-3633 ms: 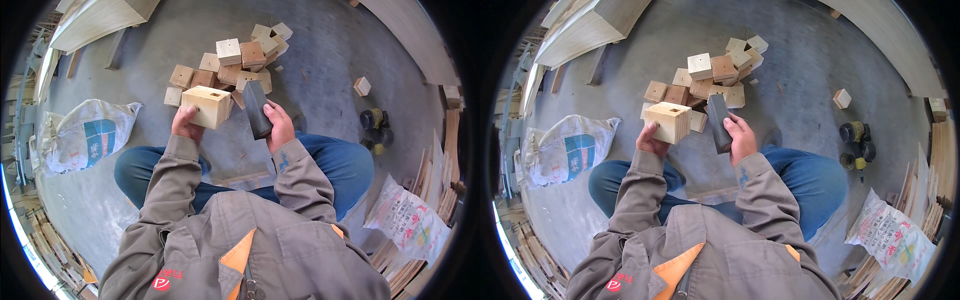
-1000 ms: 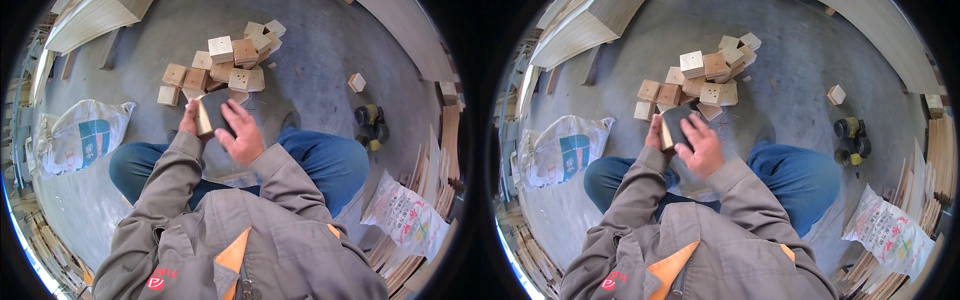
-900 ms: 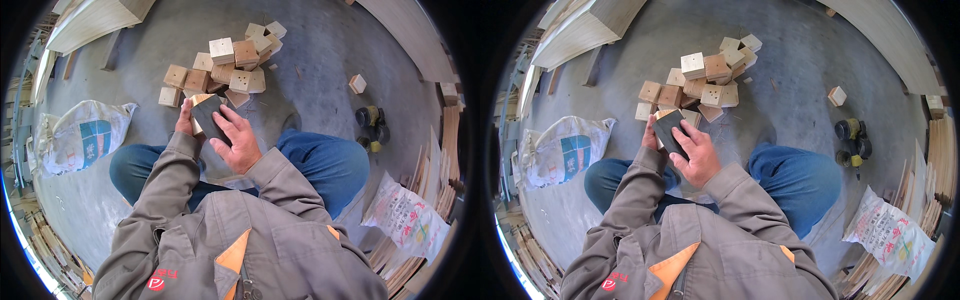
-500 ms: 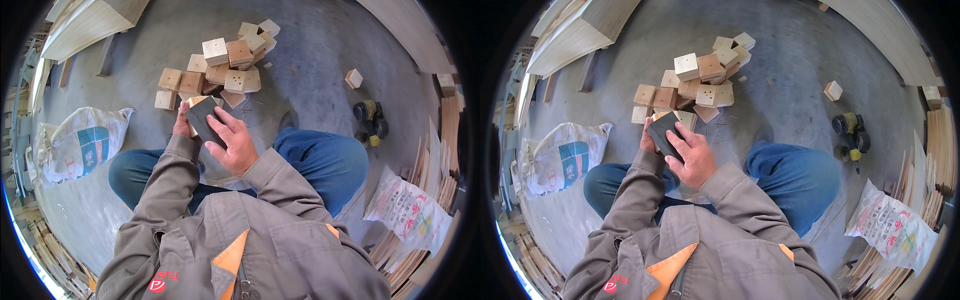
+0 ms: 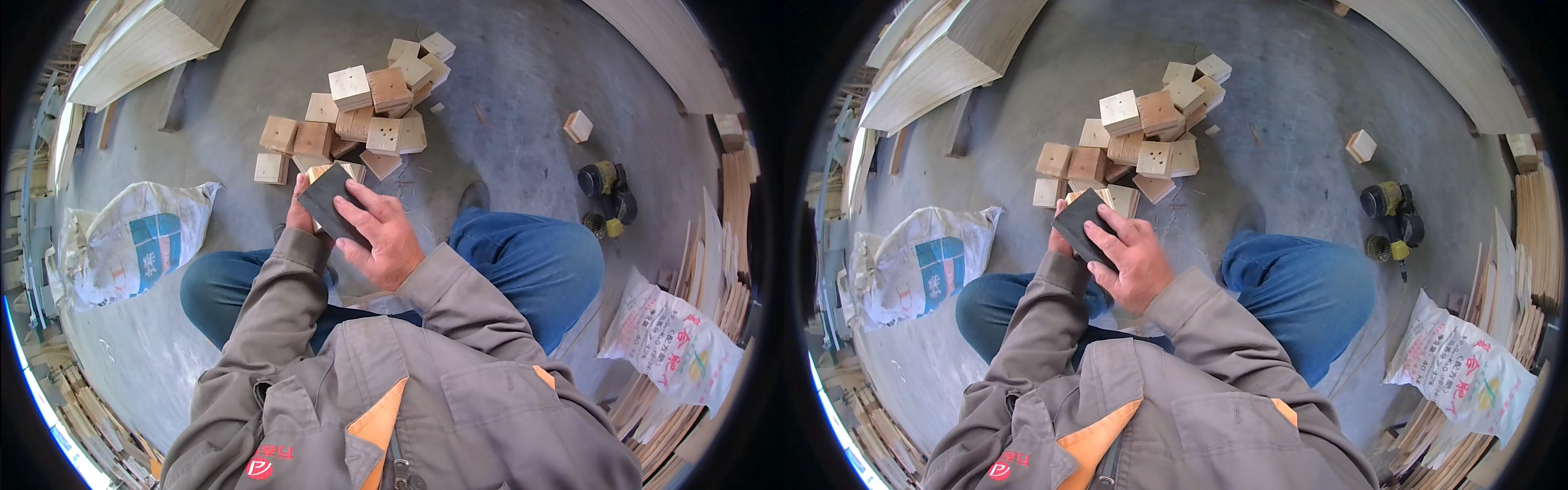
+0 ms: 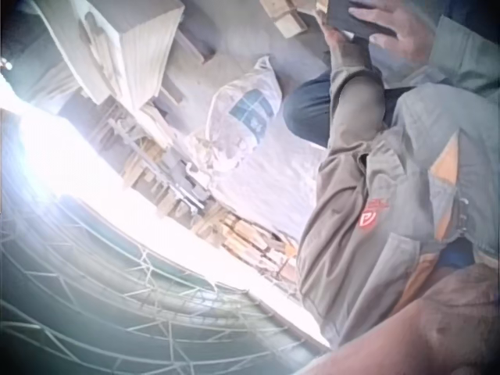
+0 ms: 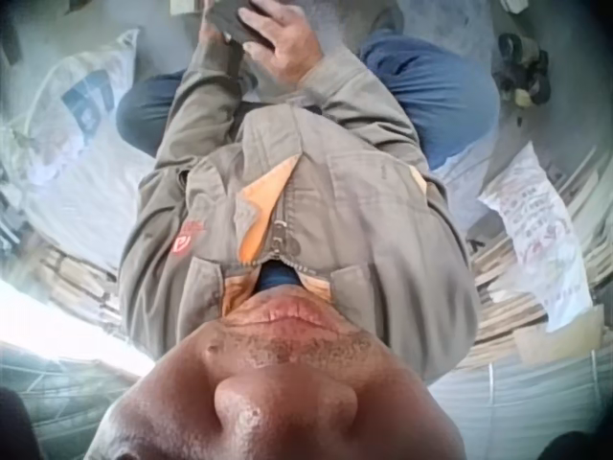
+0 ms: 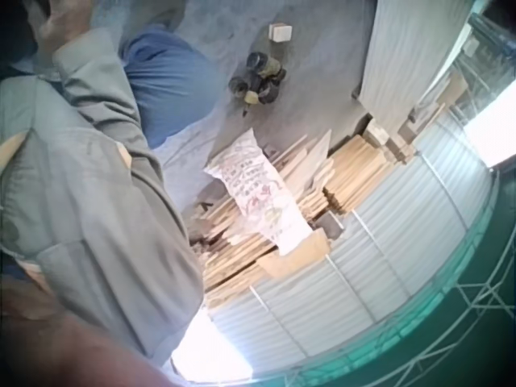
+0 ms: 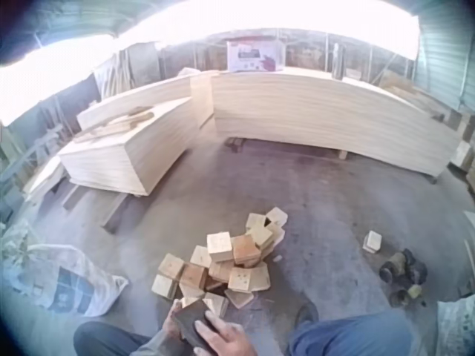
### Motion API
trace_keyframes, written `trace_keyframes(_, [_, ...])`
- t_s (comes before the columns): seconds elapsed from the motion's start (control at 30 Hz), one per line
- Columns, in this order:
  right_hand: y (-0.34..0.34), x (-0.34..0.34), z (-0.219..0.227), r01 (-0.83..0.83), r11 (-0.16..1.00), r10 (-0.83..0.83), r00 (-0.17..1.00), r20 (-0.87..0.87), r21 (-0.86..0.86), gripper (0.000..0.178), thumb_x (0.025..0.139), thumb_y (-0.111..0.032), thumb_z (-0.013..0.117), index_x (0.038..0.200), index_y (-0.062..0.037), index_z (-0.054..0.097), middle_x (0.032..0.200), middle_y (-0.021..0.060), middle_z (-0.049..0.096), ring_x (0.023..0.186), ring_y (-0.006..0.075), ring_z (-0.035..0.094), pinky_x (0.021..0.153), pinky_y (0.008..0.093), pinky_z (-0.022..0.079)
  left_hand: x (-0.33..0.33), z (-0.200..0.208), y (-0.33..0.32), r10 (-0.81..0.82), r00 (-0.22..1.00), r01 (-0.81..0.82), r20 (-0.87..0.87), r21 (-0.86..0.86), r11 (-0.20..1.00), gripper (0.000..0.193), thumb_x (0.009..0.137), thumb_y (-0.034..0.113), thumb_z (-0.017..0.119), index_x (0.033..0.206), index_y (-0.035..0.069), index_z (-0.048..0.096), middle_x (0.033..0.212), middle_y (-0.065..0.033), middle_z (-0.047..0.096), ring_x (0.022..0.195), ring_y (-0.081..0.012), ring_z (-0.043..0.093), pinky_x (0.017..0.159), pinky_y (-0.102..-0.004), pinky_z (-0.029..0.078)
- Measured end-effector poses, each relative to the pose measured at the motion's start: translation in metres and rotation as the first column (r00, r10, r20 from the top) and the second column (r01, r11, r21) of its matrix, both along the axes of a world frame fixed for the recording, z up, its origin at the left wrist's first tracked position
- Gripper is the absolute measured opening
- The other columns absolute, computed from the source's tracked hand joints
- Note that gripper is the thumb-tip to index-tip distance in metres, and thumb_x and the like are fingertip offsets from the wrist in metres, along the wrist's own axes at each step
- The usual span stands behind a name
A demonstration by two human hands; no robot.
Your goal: The person sits on the floor and sands small wooden blocks using a sanding block. They pick up blocks from a pile, sand the edges and faces, and place them back down. The process is repeated for multiple blocks.
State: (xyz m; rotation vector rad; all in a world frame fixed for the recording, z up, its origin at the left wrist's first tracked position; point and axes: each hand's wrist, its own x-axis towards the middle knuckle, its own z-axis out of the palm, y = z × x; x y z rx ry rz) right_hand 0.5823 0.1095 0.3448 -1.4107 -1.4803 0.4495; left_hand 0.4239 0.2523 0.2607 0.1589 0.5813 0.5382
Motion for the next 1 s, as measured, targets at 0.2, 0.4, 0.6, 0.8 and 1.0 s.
trace_keyframes(0.2, [0.02, 0.056, -0.055, 0.421, 0.89, -0.431, 0.902, -0.022, -0.177, 0.056, 0.086, -0.024, 0.076, 0.137, -0.006, 0.063, 0.146, 0.0223, 0.054, 0.123, 0.0421, 0.056, 0.107, 0.0475, 0.045, 0.014, 0.029, -0.038, -0.171, 0.961, 0.168, -0.215, -0.035, 0.985, 0.068, 0.097, 0.068, 0.055, 0.142, 0.017, 0.057, 0.13, -0.01, 0.067, 0.112, -0.0313, 0.067, 0.089, -0.0583, 0.056])
trace_keyframes(0.4, [0.009, 0.057, -0.006, 0.355, 0.935, -0.355, 0.934, -0.029, 0.007, 0.052, 0.089, -0.023, 0.076, 0.138, -0.0073, 0.063, 0.148, 0.022, 0.053, 0.126, 0.04, 0.056, 0.109, 0.0456, 0.045, 0.026, 0.061, -0.033, -0.142, 0.935, 0.124, -0.326, -0.074, 0.99, 0.072, 0.094, 0.073, 0.048, 0.141, 0.019, 0.059, 0.128, -0.0118, 0.067, 0.11, -0.035, 0.067, 0.085, -0.0587, 0.055])
trace_keyframes(0.6, [-0.012, 0.014, 0.015, -0.017, 1.0, 0.015, 0.995, 0.101, 0.013, 0.059, 0.084, -0.018, 0.081, 0.139, -0.0085, 0.062, 0.151, 0.0205, 0.052, 0.125, 0.0398, 0.055, 0.108, 0.0458, 0.045, -0.008, 0.044, -0.021, -0.004, 1.0, 0.004, 0.022, 0.011, 1.0, 0.065, 0.098, 0.053, 0.051, 0.144, 0.007, 0.055, 0.139, -0.0191, 0.063, 0.121, -0.0398, 0.065, 0.103, -0.0618, 0.051])
trace_keyframes(0.8, [-0.03, -0.004, 0.04, -0.183, 0.978, 0.163, 0.97, 0.177, 0.099, 0.06, 0.081, -0.013, 0.082, 0.138, -0.0099, 0.063, 0.151, 0.0204, 0.051, 0.126, 0.0397, 0.054, 0.108, 0.0479, 0.044, -0.034, 0.062, -0.013, 0.08, 0.994, -0.086, 0.077, 0.079, 0.993, 0.064, 0.101, 0.055, 0.052, 0.142, 0.006, 0.057, 0.135, -0.0169, 0.066, 0.119, -0.0374, 0.066, 0.099, -0.0561, 0.055])
trace_keyframes(1.0, [-0.007, 0.016, 0.037, 0.051, 0.991, -0.076, 0.977, 0.198, 0.125, 0.056, 0.082, -0.02, 0.08, 0.136, -0.0134, 0.066, 0.148, 0.0165, 0.056, 0.124, 0.0393, 0.057, 0.107, 0.0466, 0.046, -0.023, 0.087, -0.053, -0.075, 0.992, 0.075, 0.098, 0.004, 0.997, 0.062, 0.099, 0.057, 0.054, 0.146, 0.016, 0.054, 0.137, -0.0143, 0.063, 0.117, -0.0374, 0.065, 0.088, -0.0616, 0.055])
